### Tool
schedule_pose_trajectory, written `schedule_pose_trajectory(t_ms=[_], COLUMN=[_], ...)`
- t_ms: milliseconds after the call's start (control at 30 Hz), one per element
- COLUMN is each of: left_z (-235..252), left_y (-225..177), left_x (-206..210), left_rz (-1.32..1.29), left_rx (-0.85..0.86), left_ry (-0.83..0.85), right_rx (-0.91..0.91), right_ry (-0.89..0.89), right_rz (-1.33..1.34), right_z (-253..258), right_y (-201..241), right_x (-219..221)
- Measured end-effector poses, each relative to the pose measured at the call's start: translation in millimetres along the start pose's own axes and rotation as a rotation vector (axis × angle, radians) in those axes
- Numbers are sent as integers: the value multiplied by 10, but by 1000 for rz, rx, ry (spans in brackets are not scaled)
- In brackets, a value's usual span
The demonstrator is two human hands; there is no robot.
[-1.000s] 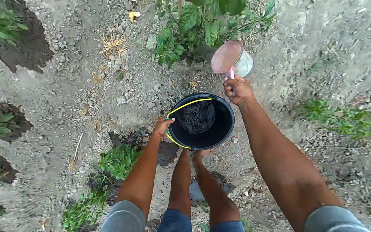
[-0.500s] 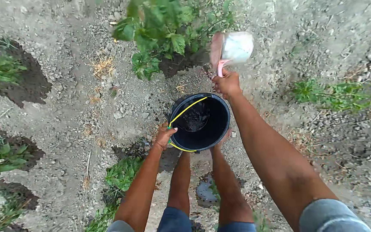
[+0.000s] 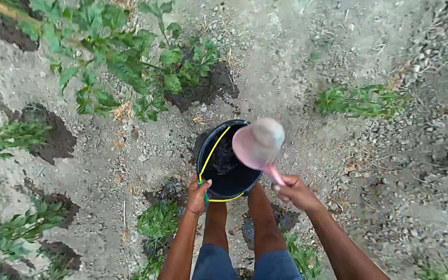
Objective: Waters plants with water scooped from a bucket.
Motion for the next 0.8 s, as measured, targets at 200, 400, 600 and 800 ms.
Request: schedule_pose_trajectory(t_ms=[200, 400, 600, 800], left_z=[-557, -764, -480, -226], left_y=[-371, -643, -1005, -927], left_x=[472, 990, 1629, 1863], left_rz=[111, 199, 239, 295], left_rx=[69, 147, 161, 90], left_ry=[21, 107, 98, 58], right_rx=[89, 64, 279, 257], right_ry=[417, 333, 155, 20], right_rz=[-1298, -1378, -532, 446], right_z=[239, 963, 614, 158], right_y=[113, 131, -92, -382], right_x=[-83, -562, -713, -1203])
Point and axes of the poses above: each hand's wrist, its own z-axis towards the middle knuckle, its own x-axis out of the palm, y = z × x, the point moved 3 cm from there along z, towards the middle knuckle, and after that the axes turned 10 degrees about -x, right-handed, at the moved point
